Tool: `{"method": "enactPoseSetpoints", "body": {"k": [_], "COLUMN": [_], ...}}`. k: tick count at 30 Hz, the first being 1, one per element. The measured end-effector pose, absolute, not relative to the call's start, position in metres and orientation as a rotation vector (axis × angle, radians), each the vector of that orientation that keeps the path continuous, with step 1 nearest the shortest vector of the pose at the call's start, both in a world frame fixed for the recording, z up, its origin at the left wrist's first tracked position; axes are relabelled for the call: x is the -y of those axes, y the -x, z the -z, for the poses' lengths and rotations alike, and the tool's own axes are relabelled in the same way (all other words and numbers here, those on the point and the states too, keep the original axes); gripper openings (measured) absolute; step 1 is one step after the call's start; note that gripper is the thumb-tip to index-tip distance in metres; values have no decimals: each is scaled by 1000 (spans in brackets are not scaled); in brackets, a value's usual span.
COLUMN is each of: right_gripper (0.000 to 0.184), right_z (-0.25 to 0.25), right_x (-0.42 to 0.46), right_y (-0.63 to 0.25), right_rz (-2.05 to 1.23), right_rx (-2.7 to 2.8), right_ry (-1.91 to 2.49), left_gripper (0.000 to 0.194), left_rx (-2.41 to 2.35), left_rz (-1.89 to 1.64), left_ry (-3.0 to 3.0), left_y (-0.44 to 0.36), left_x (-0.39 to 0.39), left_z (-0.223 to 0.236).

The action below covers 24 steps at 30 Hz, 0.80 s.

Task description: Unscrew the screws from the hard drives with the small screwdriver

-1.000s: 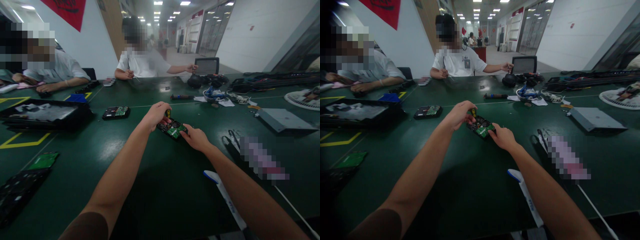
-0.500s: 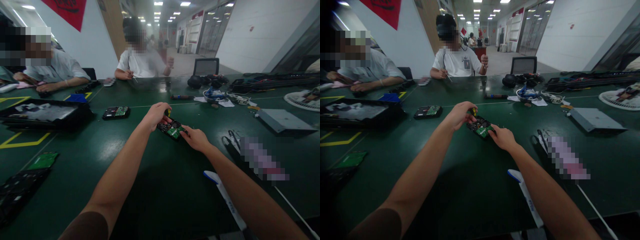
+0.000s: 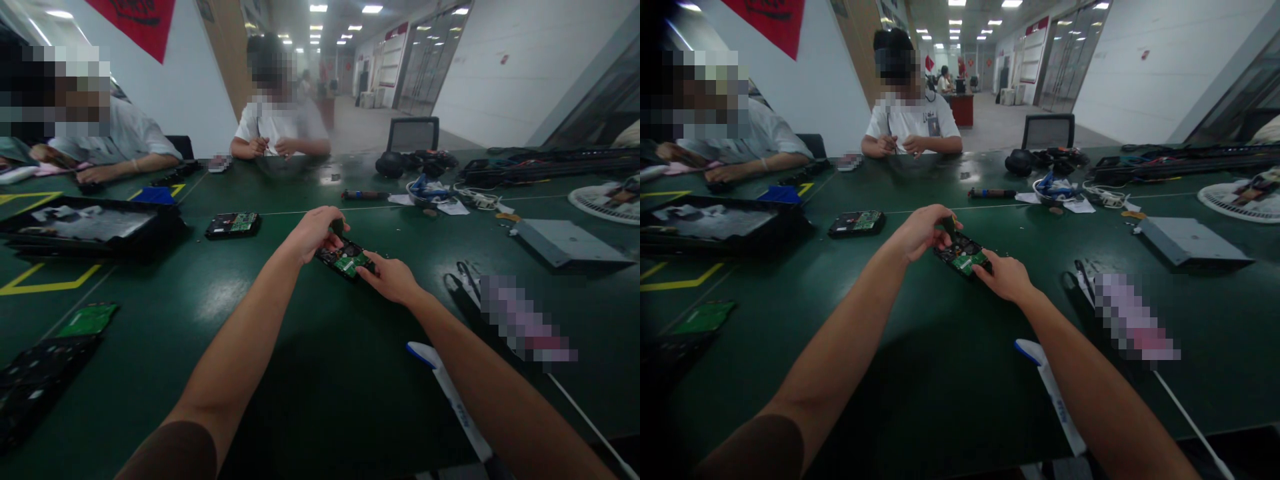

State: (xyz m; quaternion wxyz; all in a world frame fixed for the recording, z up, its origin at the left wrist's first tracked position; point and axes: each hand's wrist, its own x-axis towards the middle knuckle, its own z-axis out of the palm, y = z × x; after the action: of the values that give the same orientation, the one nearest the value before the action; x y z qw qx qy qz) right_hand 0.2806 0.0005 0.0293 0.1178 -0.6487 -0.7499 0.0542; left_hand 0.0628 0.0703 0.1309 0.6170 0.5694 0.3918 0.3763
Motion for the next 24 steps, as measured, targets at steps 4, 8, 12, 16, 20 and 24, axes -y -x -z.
{"method": "enactPoseSetpoints", "body": {"k": [4, 8, 12, 16, 20, 24], "right_gripper": [66, 65, 67, 66, 66, 67], "right_z": [-29, -30, -33, -34, -34, -34], "right_x": [-1, -1, 0, 1, 1, 1], "right_y": [-280, -280, -279, -279, -279, -279], "right_rz": [-159, -155, -180, -198, -202, -189], "right_rx": [2191, 2192, 2194, 2191, 2189, 2185], "right_ry": [1894, 1902, 1911, 1909, 1919, 1925], "left_gripper": [20, 25, 24, 22, 25, 29], "left_rx": [-916, -905, -936, -1009, -990, -911], "left_rz": [-863, -793, -797, -854, -830, -744], "left_ry": [-1348, -1316, -1279, -1391, -1449, -1293], "left_y": [-63, -64, -64, -63, -62, -63], "left_x": [-71, -70, -70, -70, -71, -72], "left_z": [-131, -130, -130, -131, -130, -128]}}
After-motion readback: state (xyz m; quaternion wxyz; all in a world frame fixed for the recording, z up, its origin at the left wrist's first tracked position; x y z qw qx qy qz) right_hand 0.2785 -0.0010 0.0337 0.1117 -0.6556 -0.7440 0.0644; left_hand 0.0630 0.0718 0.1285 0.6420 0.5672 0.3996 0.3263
